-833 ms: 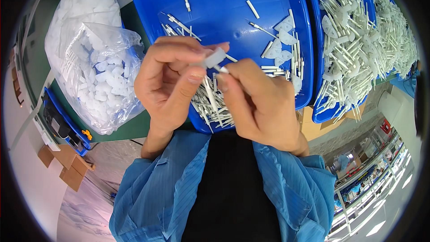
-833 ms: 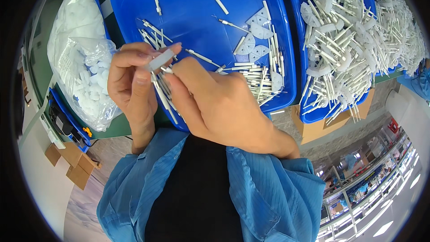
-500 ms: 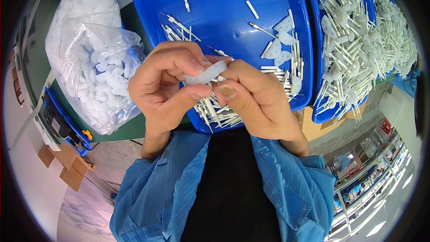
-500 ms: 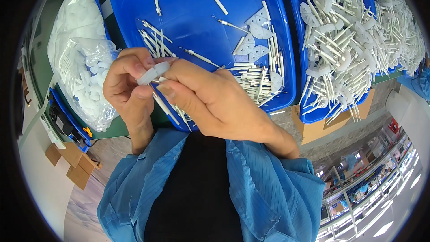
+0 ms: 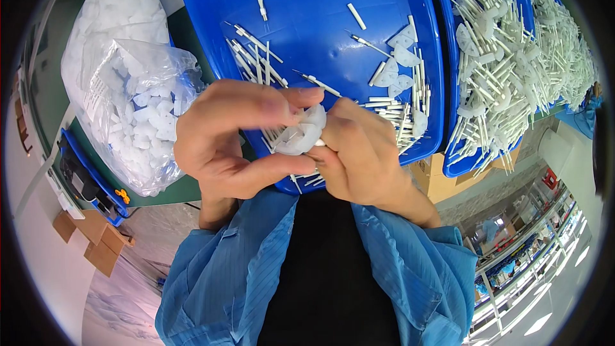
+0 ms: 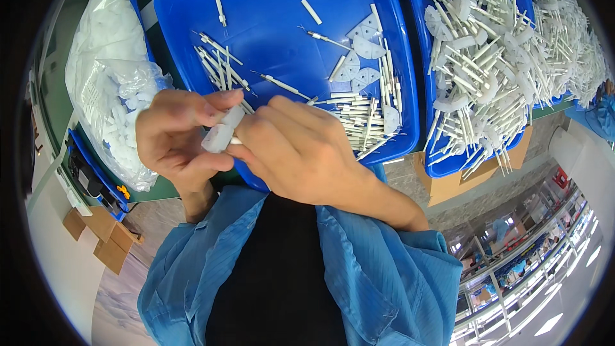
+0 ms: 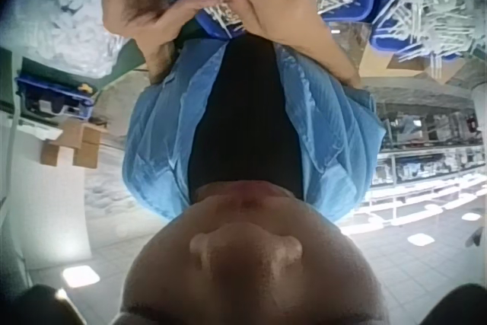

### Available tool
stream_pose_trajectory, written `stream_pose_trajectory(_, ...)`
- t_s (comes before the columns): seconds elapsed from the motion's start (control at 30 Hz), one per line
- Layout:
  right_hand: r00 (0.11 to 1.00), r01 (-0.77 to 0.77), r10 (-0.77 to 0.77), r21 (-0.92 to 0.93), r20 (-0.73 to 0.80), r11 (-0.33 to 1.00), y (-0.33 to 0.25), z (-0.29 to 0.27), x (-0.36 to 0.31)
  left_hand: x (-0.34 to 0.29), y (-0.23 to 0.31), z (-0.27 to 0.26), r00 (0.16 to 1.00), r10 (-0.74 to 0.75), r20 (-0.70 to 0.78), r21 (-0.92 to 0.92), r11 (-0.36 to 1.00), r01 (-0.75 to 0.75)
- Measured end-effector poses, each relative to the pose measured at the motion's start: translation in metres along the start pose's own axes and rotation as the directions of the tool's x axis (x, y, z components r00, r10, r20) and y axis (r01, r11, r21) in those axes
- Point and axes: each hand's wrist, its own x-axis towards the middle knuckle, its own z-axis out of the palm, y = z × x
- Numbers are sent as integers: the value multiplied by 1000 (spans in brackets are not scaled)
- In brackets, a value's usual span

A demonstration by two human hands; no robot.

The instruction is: The person assembles small white plastic components by hand. They pick up a circular plastic piece and a thin rod, then insert the rod into the piece. The assembled units are placed into a blue tray. The process is repeated continuously throughout the clip.

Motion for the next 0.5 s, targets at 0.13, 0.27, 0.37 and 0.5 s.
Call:
stream_pose_trajectory(0.13, 997, 79, -79, -6, 20, 997, 11, -7, 0, 11, 1, -7, 982, 74, 173, 219, 969, -111)
stream_pose_trajectory(0.27, 997, 68, -67, -21, 46, 997, 14, -16, 5, 8, 6, -10, 985, -8, 172, 282, 959, -41)
stream_pose_trajectory(0.37, 989, -110, 104, 58, 104, 992, 4, -27, 10, 9, 6, -13, 959, 58, 276, 370, 915, -162)
stream_pose_trajectory(0.5, 906, -417, 420, 311, 59, 854, -7, -17, 11, 9, 7, -2, 905, 189, 382, 468, 804, -366)
